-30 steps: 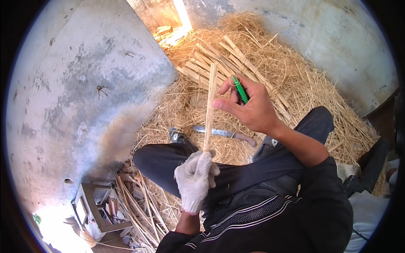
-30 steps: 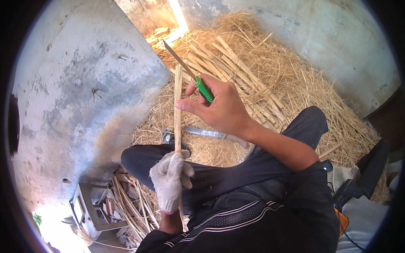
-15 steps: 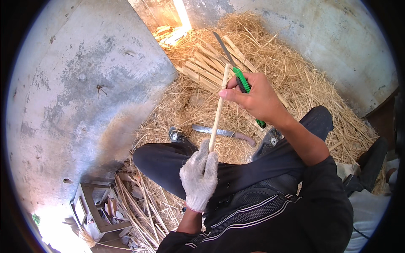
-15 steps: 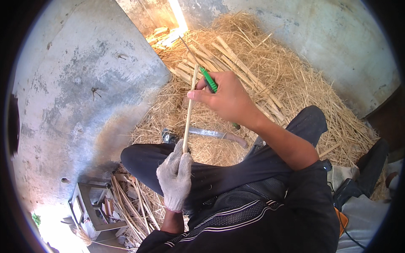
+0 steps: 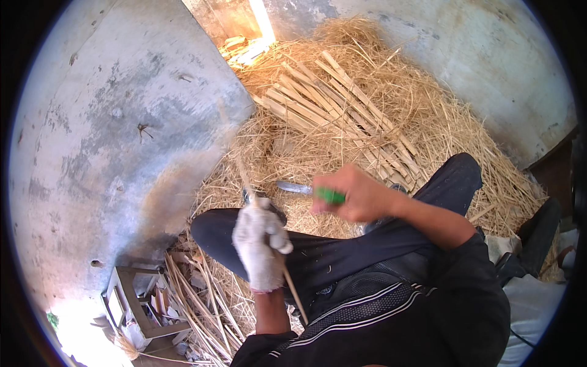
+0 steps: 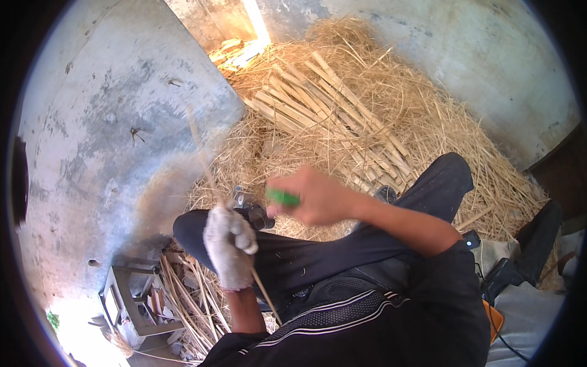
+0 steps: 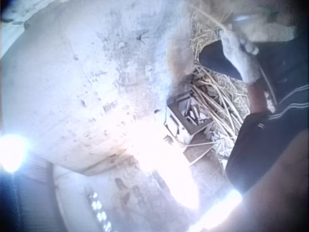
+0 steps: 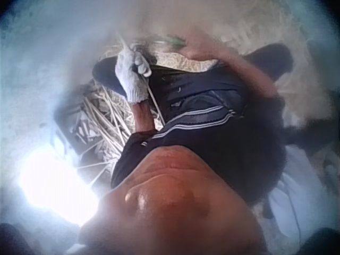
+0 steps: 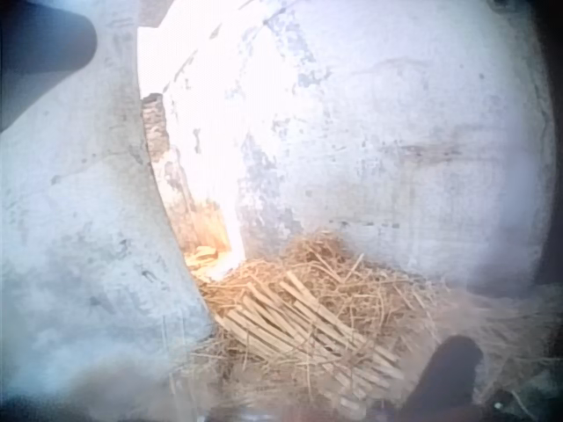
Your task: The person sits on a straw-covered floor and uses a green-handled knife to shave the outer layer off thin bamboo sticks. They hold the sticks with a gloved left hand and repeatedly scrape the surface with the knife in their right hand, creating wood shavings.
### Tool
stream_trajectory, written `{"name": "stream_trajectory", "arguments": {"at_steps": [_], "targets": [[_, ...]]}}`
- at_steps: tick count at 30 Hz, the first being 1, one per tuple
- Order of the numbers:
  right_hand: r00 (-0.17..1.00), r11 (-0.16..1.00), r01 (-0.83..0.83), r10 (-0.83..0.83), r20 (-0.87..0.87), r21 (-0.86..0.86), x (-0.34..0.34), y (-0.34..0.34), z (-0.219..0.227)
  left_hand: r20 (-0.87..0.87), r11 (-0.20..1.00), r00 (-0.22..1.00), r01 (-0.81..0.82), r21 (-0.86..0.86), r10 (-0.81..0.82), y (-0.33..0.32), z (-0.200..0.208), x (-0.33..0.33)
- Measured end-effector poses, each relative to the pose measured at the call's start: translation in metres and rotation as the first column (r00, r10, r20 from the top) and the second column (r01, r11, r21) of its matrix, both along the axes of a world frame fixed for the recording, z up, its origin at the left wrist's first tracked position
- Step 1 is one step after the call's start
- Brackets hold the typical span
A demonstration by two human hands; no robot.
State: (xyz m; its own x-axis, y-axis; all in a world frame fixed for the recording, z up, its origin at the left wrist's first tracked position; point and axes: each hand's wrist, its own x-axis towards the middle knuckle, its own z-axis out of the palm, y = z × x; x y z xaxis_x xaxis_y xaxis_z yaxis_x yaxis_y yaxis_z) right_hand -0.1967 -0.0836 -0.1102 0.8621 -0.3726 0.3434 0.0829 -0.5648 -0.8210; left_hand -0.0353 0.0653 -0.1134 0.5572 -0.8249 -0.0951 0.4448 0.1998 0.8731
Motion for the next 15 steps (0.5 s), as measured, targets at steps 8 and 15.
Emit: {"name": "stream_trajectory", "arguments": {"at_steps": [8,15], "targets": [[0.893,0.931,0.348,-0.364,-0.263,-0.107,-0.013,-0.004,0.007,0.136,0.981,0.989,0.037,0.190,-0.064,0.002,0.018,0.004],[0.992,0.905,0.105,-0.064,0.112,-0.411,0.012,0.000,-0.012,0.237,0.961,0.966,0.035,0.276,-0.104,-0.003,0.031,-0.010]]}}
